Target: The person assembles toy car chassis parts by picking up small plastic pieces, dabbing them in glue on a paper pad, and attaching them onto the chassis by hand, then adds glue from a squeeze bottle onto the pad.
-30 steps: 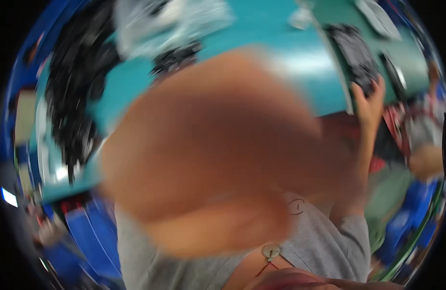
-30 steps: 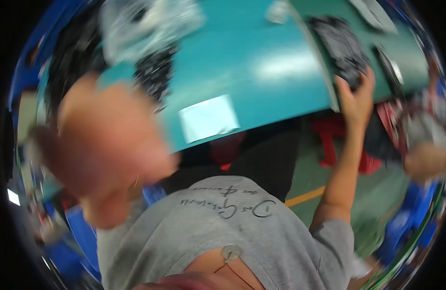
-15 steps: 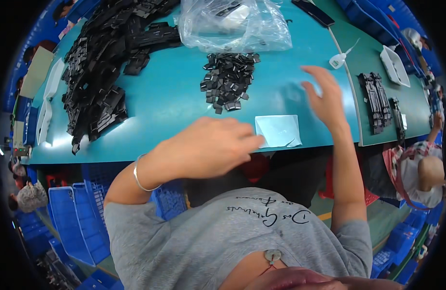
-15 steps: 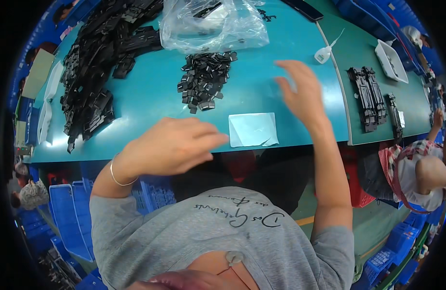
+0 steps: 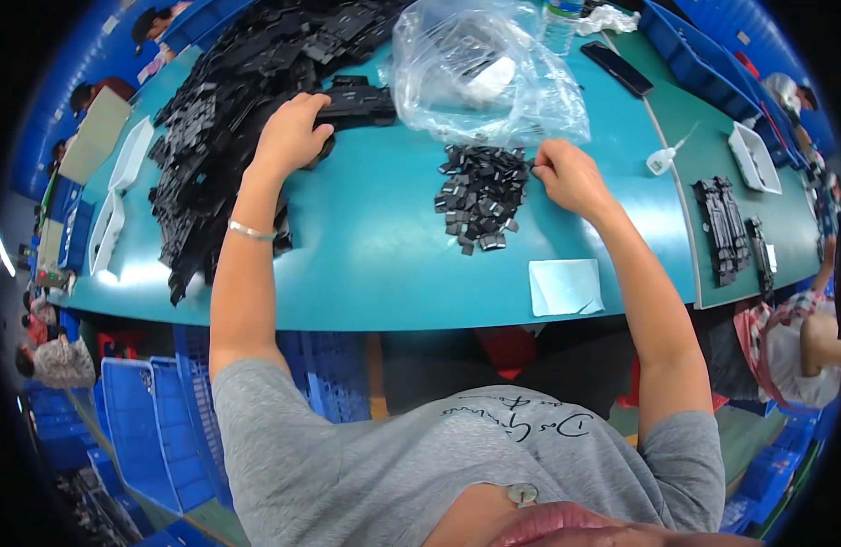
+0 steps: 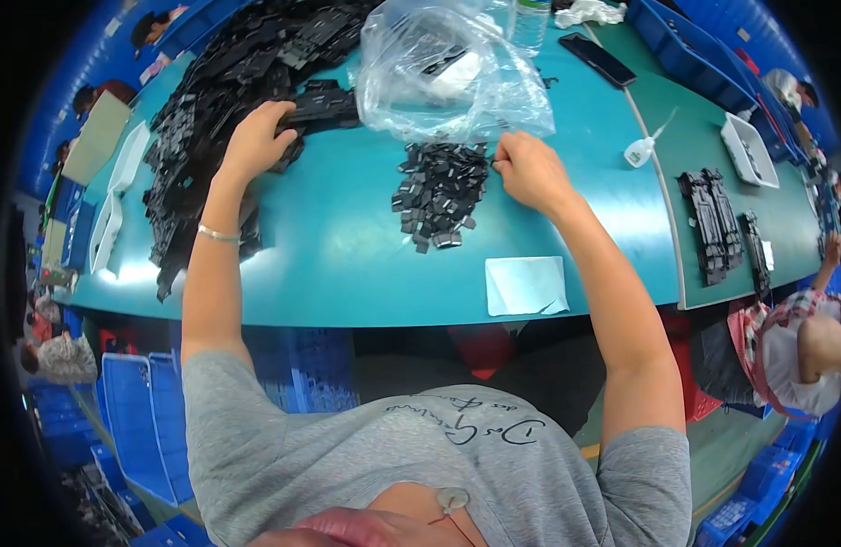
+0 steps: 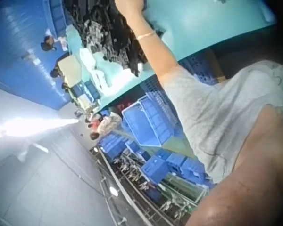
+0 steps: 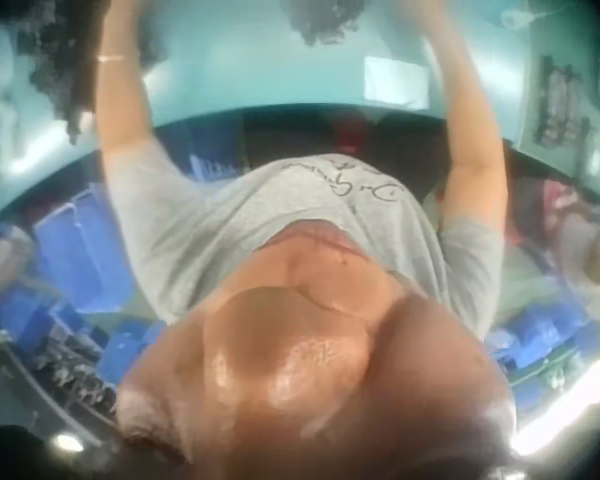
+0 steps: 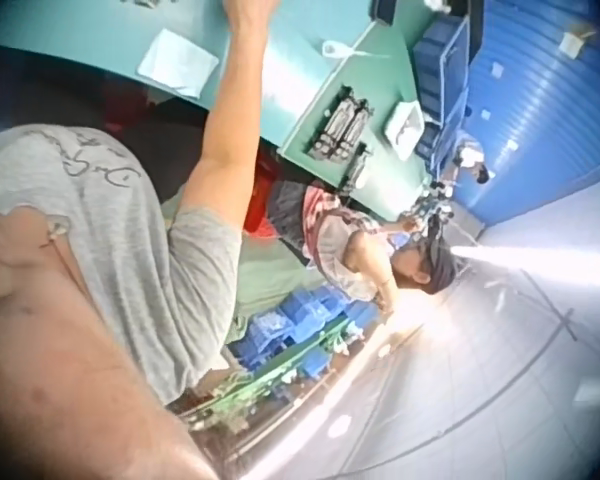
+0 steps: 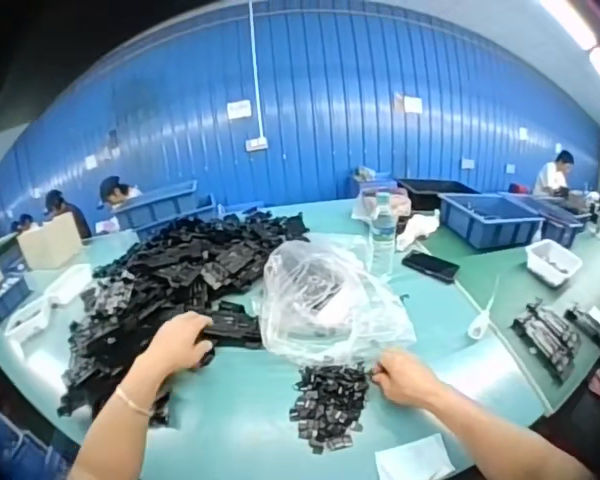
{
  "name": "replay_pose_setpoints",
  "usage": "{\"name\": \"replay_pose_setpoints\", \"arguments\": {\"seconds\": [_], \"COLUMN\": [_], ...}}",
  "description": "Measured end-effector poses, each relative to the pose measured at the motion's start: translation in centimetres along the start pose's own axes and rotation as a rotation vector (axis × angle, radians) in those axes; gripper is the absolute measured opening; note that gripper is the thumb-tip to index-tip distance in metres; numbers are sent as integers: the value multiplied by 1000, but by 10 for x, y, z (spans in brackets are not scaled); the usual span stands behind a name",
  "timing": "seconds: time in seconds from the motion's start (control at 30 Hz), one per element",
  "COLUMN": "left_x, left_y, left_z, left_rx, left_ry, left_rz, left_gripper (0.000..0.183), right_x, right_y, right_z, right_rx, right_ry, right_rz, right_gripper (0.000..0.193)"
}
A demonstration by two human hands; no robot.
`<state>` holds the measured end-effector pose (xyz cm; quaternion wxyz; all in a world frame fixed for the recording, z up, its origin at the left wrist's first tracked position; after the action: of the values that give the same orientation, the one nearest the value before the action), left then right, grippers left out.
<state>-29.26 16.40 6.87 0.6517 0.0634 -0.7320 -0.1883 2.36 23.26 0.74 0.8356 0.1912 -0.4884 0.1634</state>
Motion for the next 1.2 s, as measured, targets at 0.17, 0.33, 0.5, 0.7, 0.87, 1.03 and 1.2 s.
{"name": "replay_pose_setpoints", "arguments": {"seconds": [0.17,0.33,0.5,0.7,0.87,1.03,1.2], "left_x": [-73,-70,-16,71,63,-48,-84], "left_y": [58,64,53,28,-31,-87,-123], "left_z": [22,21,-21,-48,-88,-197,-251], "left_rx": [-87,-137,-313,-231,-20,429,653], "left_ry": [53,248,243,-182,-1073,-1602,-1941], "left_rz": [272,359,137,-317,-276,55,-9], "left_gripper": [75,68,71,58,86,105,55], "right_x": [27,56,81,86,73,43,55], "right_y": [-36,-93,-148,-165,-170,-183,-174], "right_z": [-25,-76,-101,-103,-76,-71,-16], "right_rx": [-237,-390,-531,-427,-370,-391,2], "right_ry": [219,791,897,1016,935,772,311], "right_rz": [75,35,-78,-192,-134,-103,-198], "right_gripper": [6,18,11,8,10,9,5]}}
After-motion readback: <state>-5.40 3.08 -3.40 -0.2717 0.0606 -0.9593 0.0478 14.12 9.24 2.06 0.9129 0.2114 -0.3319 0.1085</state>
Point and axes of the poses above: each hand's wrist, its own y-axis towards the middle knuckle, its own x-axis out of the back of the hand, z = x × y, the point moved 10 cm from there along y, towards the middle knuckle, and after that the axes turned 8 degrees about -x, right-handed, at the moved point
